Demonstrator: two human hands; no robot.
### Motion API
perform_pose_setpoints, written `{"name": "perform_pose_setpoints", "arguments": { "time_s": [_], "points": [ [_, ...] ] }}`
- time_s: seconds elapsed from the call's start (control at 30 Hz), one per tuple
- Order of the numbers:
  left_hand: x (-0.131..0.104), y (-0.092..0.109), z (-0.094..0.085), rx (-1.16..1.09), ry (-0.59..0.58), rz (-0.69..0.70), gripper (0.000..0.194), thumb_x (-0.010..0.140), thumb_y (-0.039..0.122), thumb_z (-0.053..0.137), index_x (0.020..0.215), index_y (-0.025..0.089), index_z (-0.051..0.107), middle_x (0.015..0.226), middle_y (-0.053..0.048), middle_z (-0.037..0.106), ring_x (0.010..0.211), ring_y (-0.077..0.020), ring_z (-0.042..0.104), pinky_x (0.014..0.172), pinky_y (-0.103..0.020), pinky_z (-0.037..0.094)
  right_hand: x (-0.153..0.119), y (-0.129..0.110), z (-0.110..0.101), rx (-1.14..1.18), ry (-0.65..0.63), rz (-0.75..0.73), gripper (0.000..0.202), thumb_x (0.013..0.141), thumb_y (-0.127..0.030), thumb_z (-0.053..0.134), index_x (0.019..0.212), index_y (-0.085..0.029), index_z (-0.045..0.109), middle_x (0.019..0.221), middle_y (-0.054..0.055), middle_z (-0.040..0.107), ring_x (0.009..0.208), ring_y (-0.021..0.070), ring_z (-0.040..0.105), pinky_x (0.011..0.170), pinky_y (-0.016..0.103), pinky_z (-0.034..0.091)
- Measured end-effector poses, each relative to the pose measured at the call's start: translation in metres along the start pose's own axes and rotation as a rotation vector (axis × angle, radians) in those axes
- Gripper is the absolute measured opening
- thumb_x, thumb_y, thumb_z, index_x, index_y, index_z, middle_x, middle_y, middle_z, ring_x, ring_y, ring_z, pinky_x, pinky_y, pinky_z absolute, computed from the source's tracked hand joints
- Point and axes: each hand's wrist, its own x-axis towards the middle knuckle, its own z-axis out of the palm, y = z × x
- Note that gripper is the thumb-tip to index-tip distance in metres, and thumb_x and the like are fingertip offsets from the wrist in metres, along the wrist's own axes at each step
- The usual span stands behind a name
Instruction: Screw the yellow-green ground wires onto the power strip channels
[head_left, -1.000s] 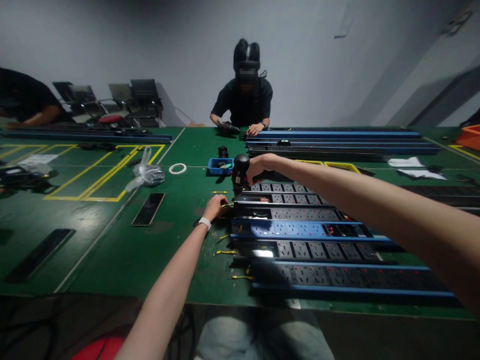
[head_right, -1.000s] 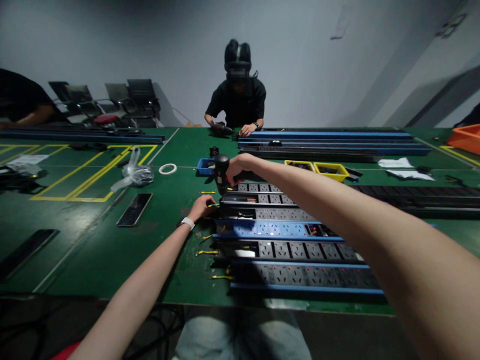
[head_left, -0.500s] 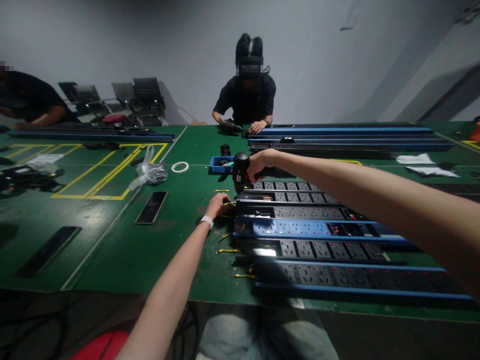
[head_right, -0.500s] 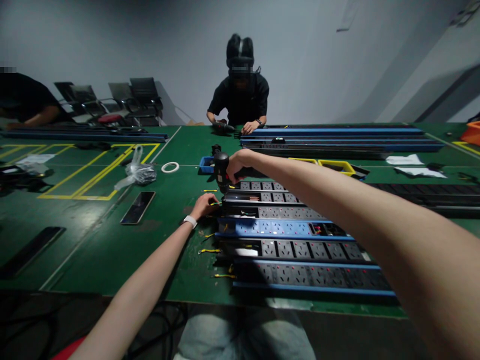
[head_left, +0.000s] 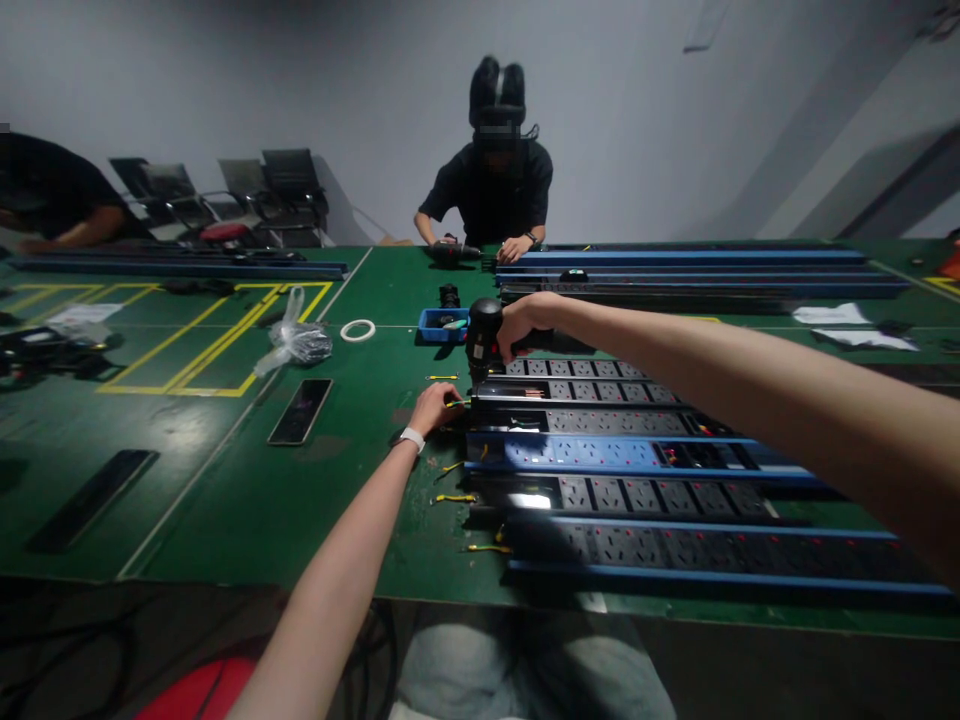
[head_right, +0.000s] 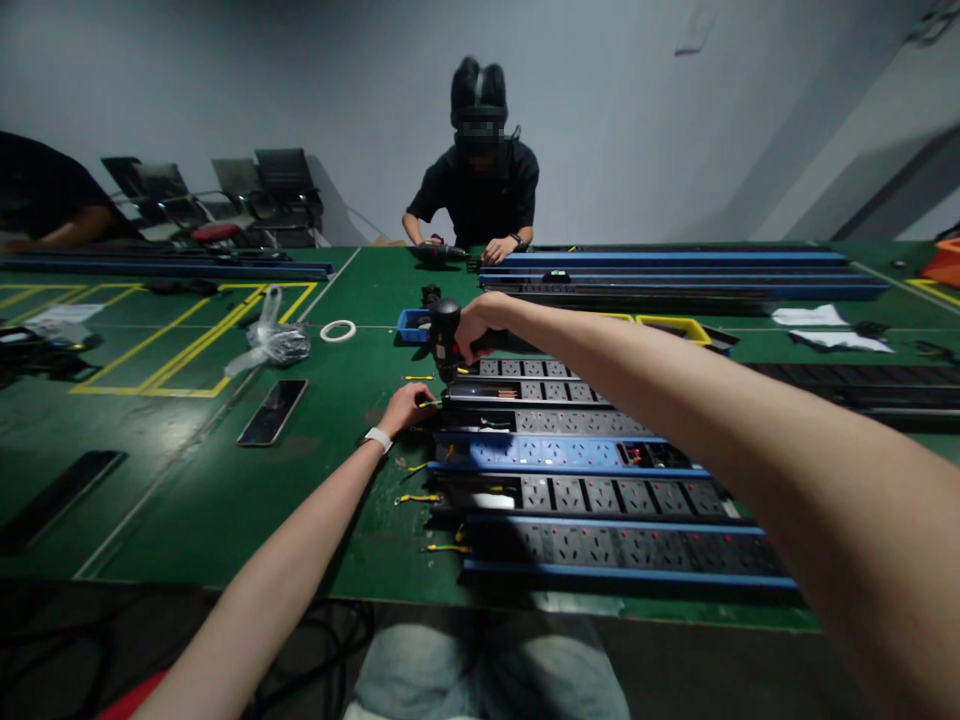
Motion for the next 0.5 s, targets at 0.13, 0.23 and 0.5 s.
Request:
{"name": "perform_pose_setpoints", "arguments": {
  "time_s": [0.13, 0.23, 0.5],
  "points": [
    [0.0001, 0.0010, -0.0006, 0.002, 0.000, -0.004, 0.010, 0.075, 0.024, 0.076, 0.082, 0.019, 0.070, 0.090, -0.004, 0.071, 0.085, -0.0198, 0.062, 0.075, -0.028, 0.045, -0.0075, -0.0038, 0.0016, 0.023, -0.004, 0.000, 0.034, 0.087, -0.031, 0.063, 0.065, -0.005, 0.064, 0.069, 0.003, 0.061, 0.073, 0.0083, 0.052, 0.073, 0.028, 0.039],
    [-0.0001, 0.0010, -0.0005, 0.001, 0.003, -0.003, 0.010, 0.076, 0.025, 0.075, 0.082, 0.019, 0.070, 0.090, -0.004, 0.071, 0.085, -0.0199, 0.062, 0.075, -0.028, 0.045, -0.0072, -0.0031, 0.0014, 0.024, -0.017, 0.007, 0.035, 0.089, -0.027, 0.059, 0.062, -0.005, 0.061, 0.068, 0.002, 0.059, 0.073, 0.0075, 0.053, 0.074, 0.029, 0.038],
    [0.0001, -0.0019, 0.0015, 0.003, 0.006, -0.007, 0.010, 0.076, 0.025, 0.075, 0.082, 0.019, 0.070, 0.090, -0.005, 0.071, 0.086, -0.0198, 0.062, 0.076, -0.028, 0.046, -0.0008, 0.0006, -0.0001, -0.005, -0.026, -0.037, 0.018, 0.080, -0.025, 0.071, 0.072, -0.009, 0.068, 0.076, 0.005, 0.063, 0.076, 0.0110, 0.055, 0.078, 0.032, 0.042]
  ]
}}
